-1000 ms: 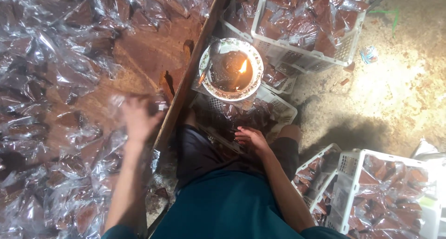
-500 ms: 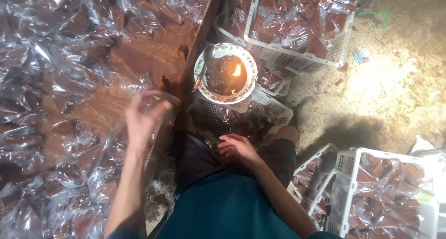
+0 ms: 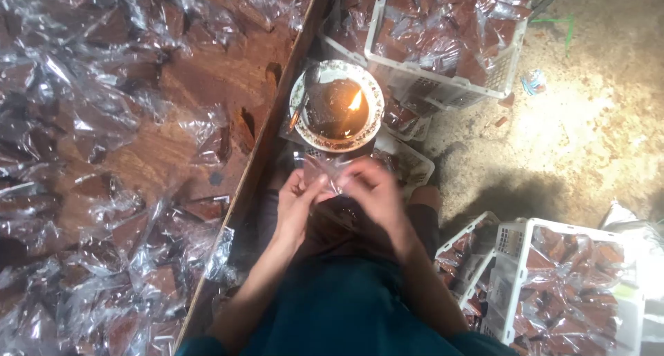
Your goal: Sealing plastic bags containing food items using a manual heat sealer.
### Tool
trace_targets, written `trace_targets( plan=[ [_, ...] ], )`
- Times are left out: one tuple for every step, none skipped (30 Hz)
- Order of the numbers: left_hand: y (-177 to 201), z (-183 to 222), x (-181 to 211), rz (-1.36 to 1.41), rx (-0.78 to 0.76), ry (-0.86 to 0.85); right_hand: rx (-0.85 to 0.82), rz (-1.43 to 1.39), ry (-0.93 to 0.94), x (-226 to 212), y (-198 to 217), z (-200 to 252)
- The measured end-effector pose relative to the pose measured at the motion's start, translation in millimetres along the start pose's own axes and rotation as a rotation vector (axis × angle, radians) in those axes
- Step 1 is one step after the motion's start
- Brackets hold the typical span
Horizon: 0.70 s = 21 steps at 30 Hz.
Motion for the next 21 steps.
trace_targets(
  plan=[
    [8.4,-2.3,-2.2,0.003,0.002,-0.004,-0.004,0.001,0.002,1.1,7.0,-3.9],
    [15.8,-4.7,-2.1,0.002,-0.006,-0.041,0.260,-0.051,-0.040,5.1,29.7,-3.8],
    [21.6,-7.0,-2.0,0.001,-0.017,-0.078,0.527,-0.104,-0.081,8.8,51.8,0.6],
    [10.3,1.3,14.0,0.003,-0.017,-0.081,0.524,-0.102,-0.078,-1.8,55.5,2.1],
    [-0.9,9.1,29.2,-0.017,-0.029,-0.069,0.494,-0.016,-0.190,-7.1,57.3,3.4],
    [-12.0,16.8,44.0,-0.037,-0.042,-0.056,0.463,0.070,-0.302,-12.1,59.4,5.4],
    [-10.9,14.0,38.8,-0.038,-0.041,-0.053,0.464,0.069,-0.304,-8.2,48.2,10.3],
    [-8.6,11.2,31.5,-0.082,-0.020,-0.016,0.261,0.097,-0.360,-0.7,26.9,10.6],
    [-6.5,7.8,23.4,-0.124,0.000,0.022,0.059,0.124,-0.412,7.4,5.5,13.3],
    [-7.4,8.7,19.1,-0.124,-0.002,0.025,0.062,0.125,-0.415,21.1,5.0,15.3],
    [-9.1,8.9,19.5,-0.285,0.011,-0.017,0.087,0.029,-0.301,28.5,5.6,13.5],
    [-11.3,9.6,20.4,-0.446,0.023,-0.059,0.111,-0.067,-0.187,35.3,6.3,12.3],
    [-20.8,17.2,32.3,-0.444,0.029,-0.065,0.103,-0.067,-0.183,29.8,5.9,10.7],
    [-31.8,24.5,41.1,-0.341,-0.007,-0.044,0.079,-0.093,-0.168,24.1,4.3,9.0],
    [-42.2,34.1,48.7,-0.239,-0.043,-0.016,0.058,-0.121,-0.158,19.1,1.8,10.6],
    [-29.1,26.7,40.5,-0.238,-0.037,-0.016,0.054,-0.124,-0.160,20.7,1.3,9.9],
    [-18.1,19.7,24.5,-0.252,-0.075,0.100,0.104,-0.086,-0.195,23.7,4.7,12.1],
    [-7.5,13.7,8.5,-0.264,-0.113,0.216,0.154,-0.047,-0.230,26.4,8.5,14.6],
    [-19.1,21.1,28.8,-0.264,-0.113,0.213,0.153,-0.047,-0.227,20.6,8.8,14.3],
    [-32.9,31.0,40.9,-0.269,-0.170,0.355,0.142,-0.058,-0.195,12.8,8.4,13.6],
    [-45.4,42.0,54.1,-0.273,-0.225,0.493,0.128,-0.070,-0.162,5.3,6.7,11.8]
  ],
)
Point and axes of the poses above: each hand's wrist, its own z-axis away from the middle knuckle, its own y-axis out of the back of the hand, x = y × z, the point moved 6 cm from there along -z, towards the middle knuckle, and after that the axes turned 8 degrees about -x, right-handed, at the moved point
